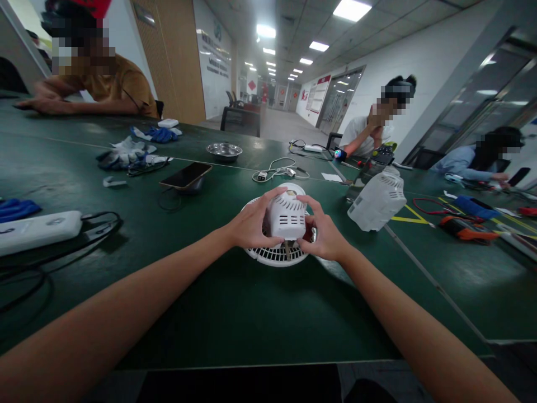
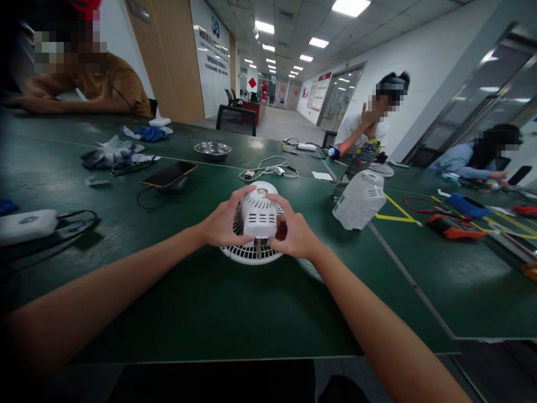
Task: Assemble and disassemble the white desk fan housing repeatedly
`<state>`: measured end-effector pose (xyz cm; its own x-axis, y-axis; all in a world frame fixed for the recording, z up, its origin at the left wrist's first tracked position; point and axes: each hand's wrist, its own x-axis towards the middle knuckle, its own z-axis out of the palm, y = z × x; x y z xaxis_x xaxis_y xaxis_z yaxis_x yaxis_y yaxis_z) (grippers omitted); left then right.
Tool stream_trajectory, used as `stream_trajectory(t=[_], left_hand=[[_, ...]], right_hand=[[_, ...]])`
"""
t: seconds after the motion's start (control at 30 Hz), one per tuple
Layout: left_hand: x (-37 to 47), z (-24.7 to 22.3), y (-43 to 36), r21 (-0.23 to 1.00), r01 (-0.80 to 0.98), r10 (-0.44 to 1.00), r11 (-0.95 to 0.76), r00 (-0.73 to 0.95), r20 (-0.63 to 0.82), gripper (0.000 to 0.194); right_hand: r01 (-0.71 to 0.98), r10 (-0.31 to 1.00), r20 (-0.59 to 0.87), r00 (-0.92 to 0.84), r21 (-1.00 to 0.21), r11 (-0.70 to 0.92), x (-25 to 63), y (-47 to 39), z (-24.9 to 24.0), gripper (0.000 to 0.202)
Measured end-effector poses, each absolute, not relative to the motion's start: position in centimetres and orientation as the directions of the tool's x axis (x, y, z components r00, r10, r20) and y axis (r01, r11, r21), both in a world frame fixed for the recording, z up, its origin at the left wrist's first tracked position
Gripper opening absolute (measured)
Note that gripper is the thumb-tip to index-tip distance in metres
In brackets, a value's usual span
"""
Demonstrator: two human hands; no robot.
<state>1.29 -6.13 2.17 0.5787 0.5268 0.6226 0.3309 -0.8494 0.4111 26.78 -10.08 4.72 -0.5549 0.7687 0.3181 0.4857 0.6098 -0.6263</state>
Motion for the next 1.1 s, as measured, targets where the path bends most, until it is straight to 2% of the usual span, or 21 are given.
stream_trajectory(t=[0.17, 0.33, 0.4, 0.57, 0.7, 0.8, 0.87, 1.0, 1.1], left_hand=[[0.9, 1.7, -5.2, 0.424, 0.350, 0.548, -0.835, 0.602, 0.581, 0.118], [0.4, 0.9, -4.9, 0.440, 0.365, 0.568, -0.821, 0.608, 0.555, 0.126], [0.1, 0.7, -4.7, 0.453, 0.372, 0.581, -0.810, 0.608, 0.541, 0.119], [-1.2, 0.5, -3.4, 0.547, 0.412, 0.679, -0.729, 0.533, 0.505, 0.082], [-2.3, -0.1, -1.5, 0.679, 0.541, 0.868, -0.496, 0.279, 0.412, 0.061], [-2.5, -0.4, -0.7, 0.709, 0.606, 0.932, -0.360, 0.206, 0.297, 0.053], [-2.4, -0.5, -0.6, 0.688, 0.624, 0.929, -0.370, 0.256, 0.267, 0.049], [-2.0, -0.3, -0.9, 0.664, 0.636, 0.919, -0.393, 0.295, 0.261, 0.048], [-1.9, -0.3, -0.9, 0.670, 0.635, 0.922, -0.384, 0.295, 0.250, 0.046]], right_hand=[[0.499, 0.756, 0.337, -0.561, -0.592, 0.633, 26.8, -10.1, 4.9, 0.094], [0.523, 0.745, 0.324, -0.583, -0.552, 0.650, 26.8, -10.0, 4.9, 0.103], [0.549, 0.755, 0.325, -0.570, -0.533, 0.644, 26.8, -9.9, 4.8, 0.106], [0.572, 0.759, 0.366, -0.538, -0.503, 0.648, 27.9, -9.1, 4.7, 0.103], [0.593, 0.716, 0.444, -0.539, -0.403, 0.697, 29.4, -8.3, 5.0, 0.099], [0.583, 0.693, 0.463, -0.552, -0.380, 0.718, 30.1, -8.1, 5.1, 0.098], [0.560, 0.682, 0.471, -0.560, -0.391, 0.730, 30.2, -8.2, 5.2, 0.092], [0.511, 0.642, 0.542, -0.542, -0.393, 0.764, 29.2, -8.9, 5.5, 0.066], [0.557, 0.638, 0.607, -0.475, -0.353, 0.751, 27.8, -9.5, 5.7, 0.056]])
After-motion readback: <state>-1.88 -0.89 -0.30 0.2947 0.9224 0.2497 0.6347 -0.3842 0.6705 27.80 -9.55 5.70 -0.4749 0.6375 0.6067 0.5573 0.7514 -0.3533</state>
